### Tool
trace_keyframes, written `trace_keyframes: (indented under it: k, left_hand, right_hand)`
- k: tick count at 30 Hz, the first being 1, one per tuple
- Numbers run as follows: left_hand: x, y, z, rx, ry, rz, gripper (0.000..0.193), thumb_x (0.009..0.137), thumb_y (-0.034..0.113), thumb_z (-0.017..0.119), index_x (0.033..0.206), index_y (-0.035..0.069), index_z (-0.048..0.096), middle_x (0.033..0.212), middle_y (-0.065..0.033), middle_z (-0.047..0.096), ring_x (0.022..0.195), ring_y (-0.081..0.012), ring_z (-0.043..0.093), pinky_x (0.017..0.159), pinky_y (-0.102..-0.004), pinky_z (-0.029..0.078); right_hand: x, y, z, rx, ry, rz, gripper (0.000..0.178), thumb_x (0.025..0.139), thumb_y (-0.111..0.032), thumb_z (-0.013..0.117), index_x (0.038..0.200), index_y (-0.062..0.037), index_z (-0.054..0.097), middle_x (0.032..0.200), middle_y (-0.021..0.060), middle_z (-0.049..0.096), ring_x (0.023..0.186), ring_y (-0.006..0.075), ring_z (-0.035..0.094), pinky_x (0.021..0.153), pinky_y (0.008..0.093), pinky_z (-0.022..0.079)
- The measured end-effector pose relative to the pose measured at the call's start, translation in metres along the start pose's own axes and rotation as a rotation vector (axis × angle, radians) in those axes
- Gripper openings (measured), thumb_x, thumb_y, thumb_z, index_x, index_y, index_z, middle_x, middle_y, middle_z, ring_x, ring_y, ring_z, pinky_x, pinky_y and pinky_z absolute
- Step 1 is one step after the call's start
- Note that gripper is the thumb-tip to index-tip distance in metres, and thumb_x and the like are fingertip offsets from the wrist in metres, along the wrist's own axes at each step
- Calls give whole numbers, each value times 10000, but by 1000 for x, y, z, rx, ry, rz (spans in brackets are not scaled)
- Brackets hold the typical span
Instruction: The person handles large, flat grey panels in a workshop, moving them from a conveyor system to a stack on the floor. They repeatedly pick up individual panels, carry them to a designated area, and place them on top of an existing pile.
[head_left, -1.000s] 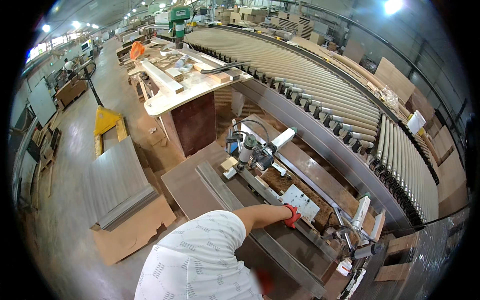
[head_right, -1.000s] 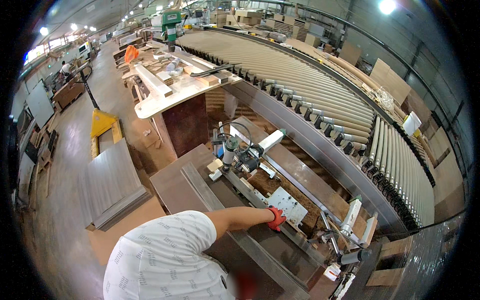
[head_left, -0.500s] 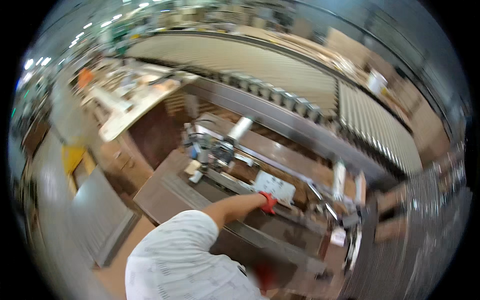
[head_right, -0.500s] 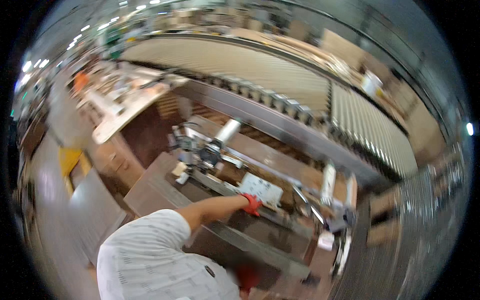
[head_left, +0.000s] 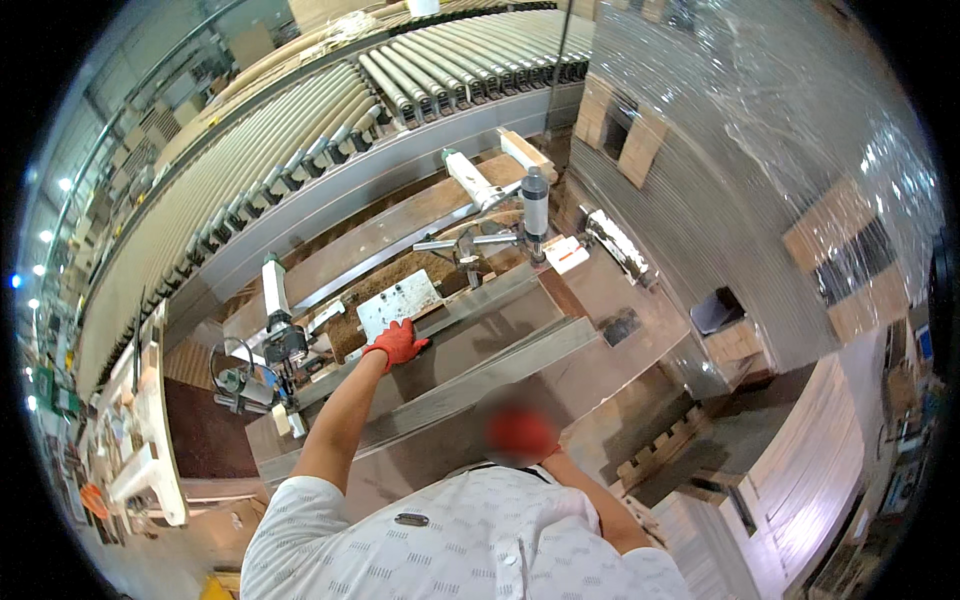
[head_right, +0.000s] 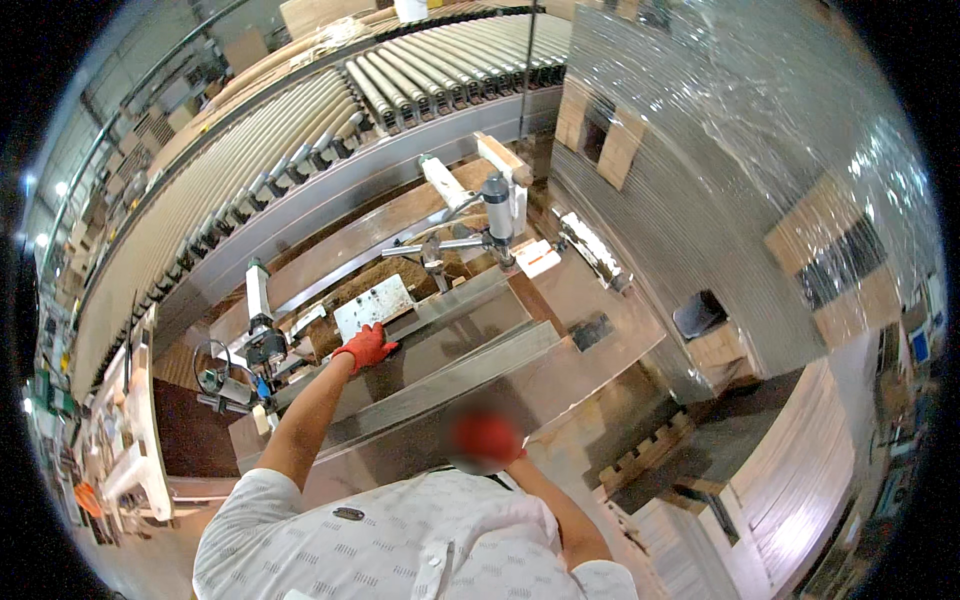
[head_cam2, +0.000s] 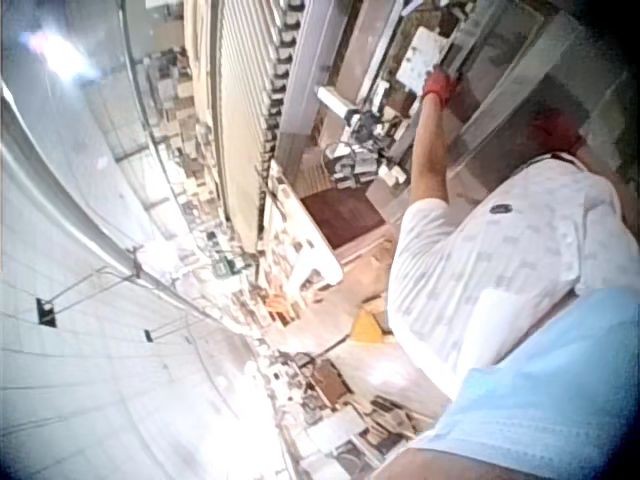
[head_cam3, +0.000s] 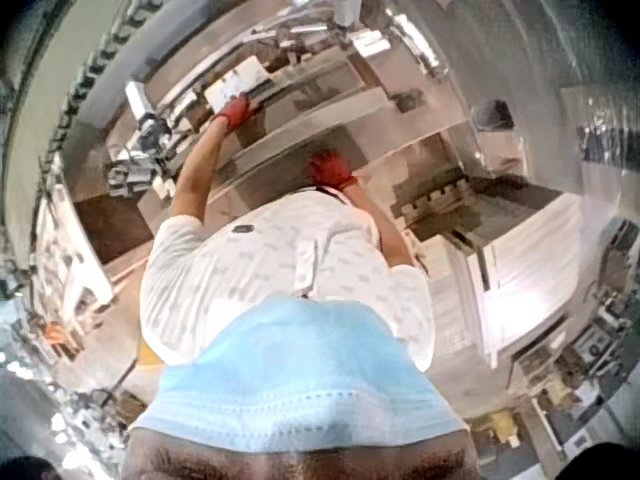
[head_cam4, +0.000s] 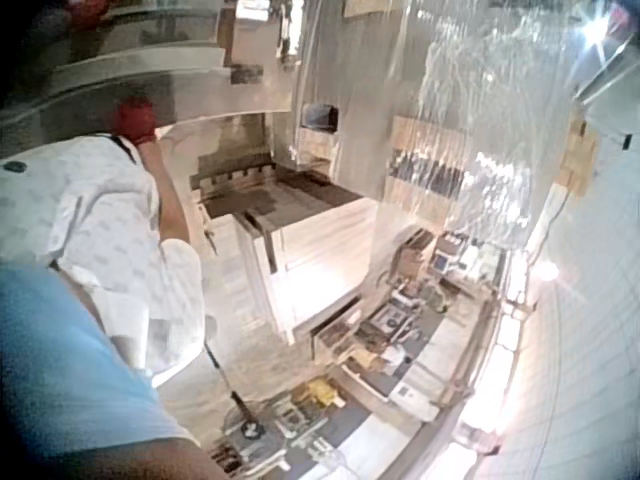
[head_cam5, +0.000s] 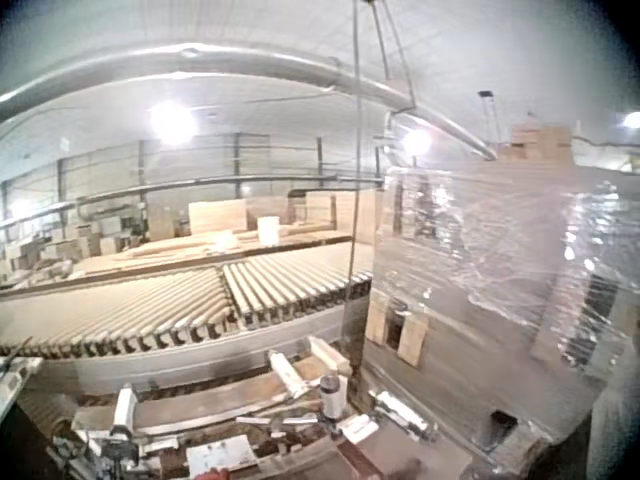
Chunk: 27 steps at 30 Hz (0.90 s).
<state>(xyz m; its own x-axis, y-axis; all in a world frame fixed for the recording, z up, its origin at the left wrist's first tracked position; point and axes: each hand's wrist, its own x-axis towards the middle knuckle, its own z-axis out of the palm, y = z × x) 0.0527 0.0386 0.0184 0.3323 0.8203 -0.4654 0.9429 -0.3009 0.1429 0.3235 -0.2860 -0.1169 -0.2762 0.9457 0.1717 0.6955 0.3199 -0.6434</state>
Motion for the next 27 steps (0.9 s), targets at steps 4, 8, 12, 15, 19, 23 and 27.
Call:
trace_keyframes:
  k: [4, 8, 12, 15, 19, 23, 27]
  left_hand:
    - [0, -25, 25, -45, 131, 49, 812, 965, 634, 686, 1486, 51, 468, 1429, -314, 581, 1265, -516, 627, 1034, -581, 531]
    - [-2, -30, 35, -142, 265, 209, 732, 964, 563, 721, 1453, 55, 525, 1376, -276, 645, 1264, -458, 639, 1031, -521, 536]
    - [-11, -16, 37, -198, 366, 292, 621, 990, 480, 711, 1396, 26, 590, 1370, -252, 663, 1292, -439, 621, 1057, -498, 520]
    - [-21, -30, 41, -127, 450, 316, 668, 997, 482, 701, 1437, -2, 562, 1408, -252, 642, 1312, -434, 611, 1085, -493, 506]
    - [-24, -32, 33, -93, 426, 312, 679, 1006, 488, 687, 1462, 4, 550, 1432, -243, 632, 1319, -423, 611, 1096, -491, 504]
    - [-28, -33, 23, -116, 412, 346, 631, 1022, 444, 683, 1451, -4, 567, 1410, -244, 645, 1290, -410, 628, 1090, -490, 507]
    - [-45, -26, 19, -228, 313, 510, 550, 1032, 369, 705, 1404, -21, 597, 1302, -253, 690, 1190, -410, 668, 1029, -450, 533]
  right_hand:
    - [3, -4, 0, -61, -16, -64, 537, 1090, -368, 609, 1577, -157, 526, 1592, 94, 522, 1469, 259, 482, 1248, 413, 379]
    - [-1, 10, 14, 248, 11, -61, 515, 1091, -310, 617, 1567, -130, 536, 1584, 95, 534, 1457, 256, 500, 1239, 418, 397]
    - [-2, 24, 17, 231, 77, -61, 524, 1134, -285, 537, 1624, -124, 444, 1631, 103, 485, 1480, 256, 481, 1257, 419, 386]
    - [7, 21, 16, 1280, 43, -230, 514, 1166, -285, 448, 1648, -112, 406, 1644, 124, 470, 1491, 280, 476, 1268, 443, 377]
    - [1, 28, 21, 2096, -10, -218, 500, 1182, -292, 385, 1640, -93, 415, 1626, 143, 487, 1484, 299, 483, 1258, 472, 386]
    - [3, 22, 11, 1869, 15, -306, 482, 1168, -261, 434, 1621, -98, 443, 1609, 129, 504, 1468, 277, 494, 1239, 449, 406]
    - [2, -21, -31, 772, 343, 5, 342, 1085, -224, 612, 1400, -95, 640, 1408, 122, 653, 1267, 253, 633, 1068, 424, 524]
